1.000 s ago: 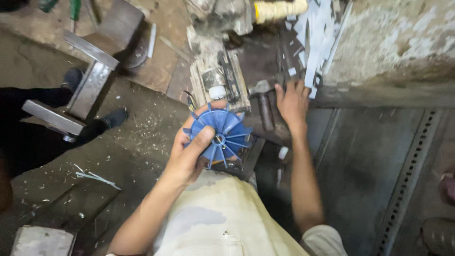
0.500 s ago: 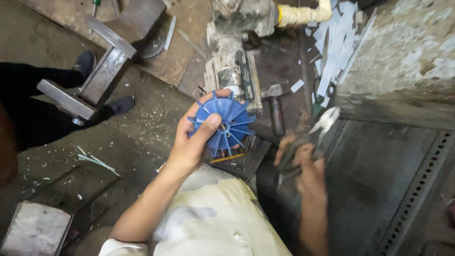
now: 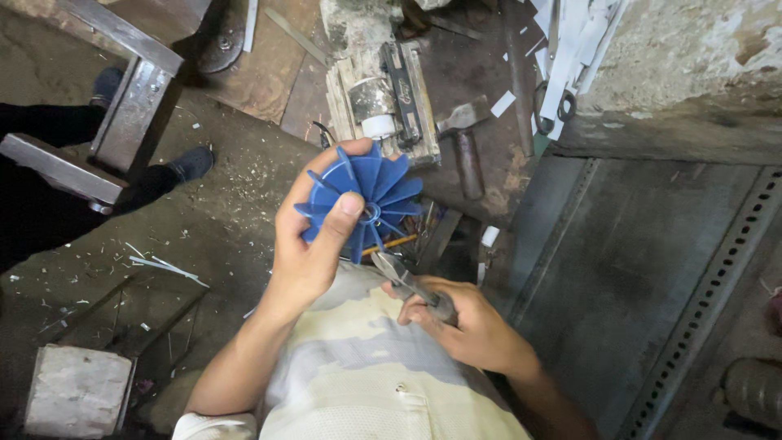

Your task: The person uses pliers and a hammer to shape and secure a blue plastic fan-like component onto a motor shaft. They repeatedly adjust the part's position and tap it into place while working at a cluttered bench.

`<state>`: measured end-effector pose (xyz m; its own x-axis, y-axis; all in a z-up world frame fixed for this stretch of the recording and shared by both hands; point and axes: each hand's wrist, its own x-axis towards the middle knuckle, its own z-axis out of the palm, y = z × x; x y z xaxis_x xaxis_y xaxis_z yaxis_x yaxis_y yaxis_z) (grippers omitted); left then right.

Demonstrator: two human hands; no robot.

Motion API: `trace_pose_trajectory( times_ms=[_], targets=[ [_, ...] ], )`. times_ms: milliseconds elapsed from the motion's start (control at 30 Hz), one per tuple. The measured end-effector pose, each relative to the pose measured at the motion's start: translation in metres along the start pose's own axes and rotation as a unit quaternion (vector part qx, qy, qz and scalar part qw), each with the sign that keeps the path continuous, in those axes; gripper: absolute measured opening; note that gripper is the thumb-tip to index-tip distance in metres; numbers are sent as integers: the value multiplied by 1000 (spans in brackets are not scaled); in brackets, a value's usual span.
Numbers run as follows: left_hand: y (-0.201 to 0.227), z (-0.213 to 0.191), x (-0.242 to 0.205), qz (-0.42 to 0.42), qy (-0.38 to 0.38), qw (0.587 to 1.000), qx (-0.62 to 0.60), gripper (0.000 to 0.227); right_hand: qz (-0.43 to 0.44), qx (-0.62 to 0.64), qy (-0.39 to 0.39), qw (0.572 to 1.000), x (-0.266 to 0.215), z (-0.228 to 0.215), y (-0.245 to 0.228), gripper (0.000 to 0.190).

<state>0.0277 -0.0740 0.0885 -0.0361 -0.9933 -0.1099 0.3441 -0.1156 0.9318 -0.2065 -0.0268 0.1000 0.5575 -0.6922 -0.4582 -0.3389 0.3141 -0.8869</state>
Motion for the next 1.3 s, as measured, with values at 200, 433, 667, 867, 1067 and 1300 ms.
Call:
trace_pose_trajectory(
  times_ms=[200, 433, 667, 867, 1067, 1300],
  targets=[
    [2, -9, -1, -13, 12, 1000, -19, 50, 41, 20, -2, 999, -4, -4, 0, 31],
    [0, -8, -5, 2, -8, 1000, 17, 47, 49, -21, 28, 998, 6, -1, 0, 29],
    [-1, -10, -6, 0, -15, 1000, 14, 46, 46, 8, 35, 998, 13, 6, -5, 33],
    [0, -13, -7, 4, -17, 998, 59, 45, 22, -11, 53, 998, 10, 10, 0, 25],
    [7, -15, -6, 25, -27, 988, 152, 43, 30, 74, 33, 996, 10, 13, 11, 23],
    [10, -12, -7, -29, -19, 980, 196, 44, 5, 69, 67, 995, 9, 24, 18, 18]
  ],
)
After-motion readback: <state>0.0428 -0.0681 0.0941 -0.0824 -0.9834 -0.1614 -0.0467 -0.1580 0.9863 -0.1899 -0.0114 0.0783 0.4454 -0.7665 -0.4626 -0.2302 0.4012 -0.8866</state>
